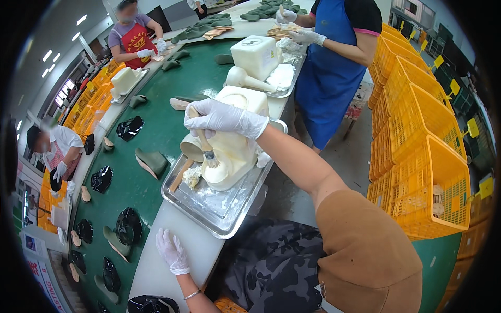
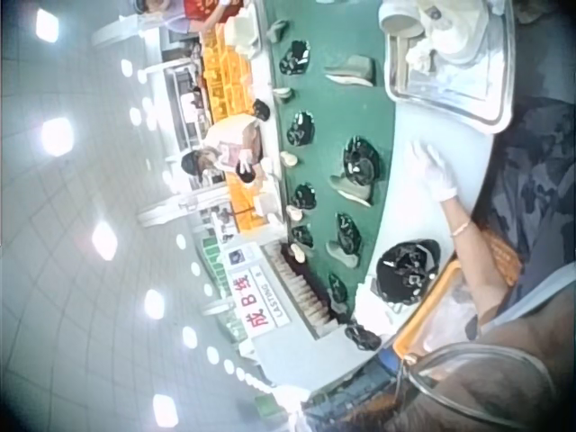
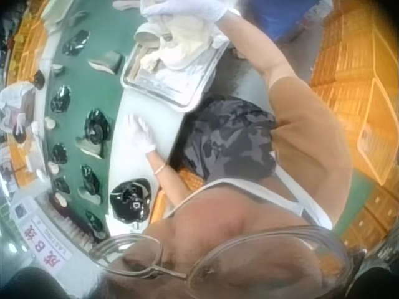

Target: The person applies a white adhesive to the bottom of a shoe sole using a brush. They repeatedly dip the brush into a container of glue and spread it across the textured surface of the sole. The person handles multiple shoe soles, placing them on a green workbench and retrieving them from a yellow basket.

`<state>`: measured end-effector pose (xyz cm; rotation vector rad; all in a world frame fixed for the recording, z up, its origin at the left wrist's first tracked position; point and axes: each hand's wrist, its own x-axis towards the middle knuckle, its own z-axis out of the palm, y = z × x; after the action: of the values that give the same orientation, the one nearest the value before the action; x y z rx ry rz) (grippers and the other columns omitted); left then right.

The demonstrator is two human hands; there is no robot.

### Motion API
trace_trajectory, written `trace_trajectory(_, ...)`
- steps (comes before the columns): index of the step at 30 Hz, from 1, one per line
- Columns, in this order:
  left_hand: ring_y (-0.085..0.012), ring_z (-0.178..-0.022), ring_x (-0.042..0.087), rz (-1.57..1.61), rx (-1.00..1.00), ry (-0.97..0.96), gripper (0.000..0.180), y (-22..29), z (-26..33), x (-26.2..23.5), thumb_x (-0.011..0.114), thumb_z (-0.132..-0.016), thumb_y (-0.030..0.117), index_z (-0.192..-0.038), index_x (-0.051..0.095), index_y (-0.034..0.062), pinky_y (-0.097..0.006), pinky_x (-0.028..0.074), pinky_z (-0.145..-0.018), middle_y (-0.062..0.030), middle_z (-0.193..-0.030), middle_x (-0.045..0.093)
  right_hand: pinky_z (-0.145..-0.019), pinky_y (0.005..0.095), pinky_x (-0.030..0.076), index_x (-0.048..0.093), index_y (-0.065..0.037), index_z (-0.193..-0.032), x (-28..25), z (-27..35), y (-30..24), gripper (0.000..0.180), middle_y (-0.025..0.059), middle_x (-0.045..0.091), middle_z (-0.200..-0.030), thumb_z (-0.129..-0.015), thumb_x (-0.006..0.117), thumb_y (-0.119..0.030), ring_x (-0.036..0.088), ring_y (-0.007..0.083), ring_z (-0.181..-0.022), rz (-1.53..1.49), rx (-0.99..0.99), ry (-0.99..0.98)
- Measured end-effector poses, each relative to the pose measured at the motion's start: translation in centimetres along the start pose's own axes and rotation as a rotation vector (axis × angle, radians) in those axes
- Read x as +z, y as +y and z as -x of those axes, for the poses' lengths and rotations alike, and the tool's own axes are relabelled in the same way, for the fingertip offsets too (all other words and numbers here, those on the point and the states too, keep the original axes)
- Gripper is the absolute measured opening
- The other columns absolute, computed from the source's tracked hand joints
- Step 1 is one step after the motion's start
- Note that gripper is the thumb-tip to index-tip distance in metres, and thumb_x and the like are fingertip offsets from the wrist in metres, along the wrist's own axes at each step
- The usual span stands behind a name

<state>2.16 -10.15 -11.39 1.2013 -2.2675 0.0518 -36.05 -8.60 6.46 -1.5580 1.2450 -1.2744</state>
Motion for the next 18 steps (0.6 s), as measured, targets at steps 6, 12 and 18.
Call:
trace_trajectory(6, -0.0399, -0.113, 0.042, -0.014, 0.000, -0.002, 0.032, -0.20, 0.06, -0.14, 0.053, -0.082, 0.015, -0.110, 0.051, -0.0016, -0.046, 0.033, -0.095, -0.0213, -0.120, 0.048, -0.054, 0.0173, 0.043, 0.054, -0.008, -0.084, 0.21, -0.18, 0.27, 0.017, -0.0017, 0.058, -0.072, -0.088, 0.056, -0.024, 0.051, 0.0027, -0.062, -0.031, -0.016, 0.021)
trace_trajectory(12, -0.0391, -0.113, 0.042, -0.013, -0.012, -0.001, 0.032, 0.14, -0.09, -0.31, 0.054, -0.082, 0.014, -0.109, 0.051, -0.0012, -0.046, 0.033, -0.095, -0.0195, -0.119, 0.049, -0.056, 0.0174, 0.043, 0.053, -0.010, -0.085, -0.05, -0.31, 0.70, 0.015, -0.0031, 0.058, -0.077, -0.089, 0.054, -0.025, 0.051, 0.0022, -0.067, 0.003, 0.000, 0.014)
trace_trajectory(18, -0.0382, -0.113, 0.043, -0.024, -0.005, -0.012, 0.031, 0.29, -0.14, -0.62, 0.053, -0.083, 0.011, -0.111, 0.051, -0.0016, -0.044, 0.034, -0.096, -0.0198, -0.120, 0.049, -0.056, 0.0166, 0.042, 0.053, -0.011, -0.085, 0.13, -0.38, 0.67, 0.015, -0.0038, 0.058, -0.077, -0.089, 0.054, -0.025, 0.051, 0.0010, -0.067, -0.029, 0.004, 0.004)
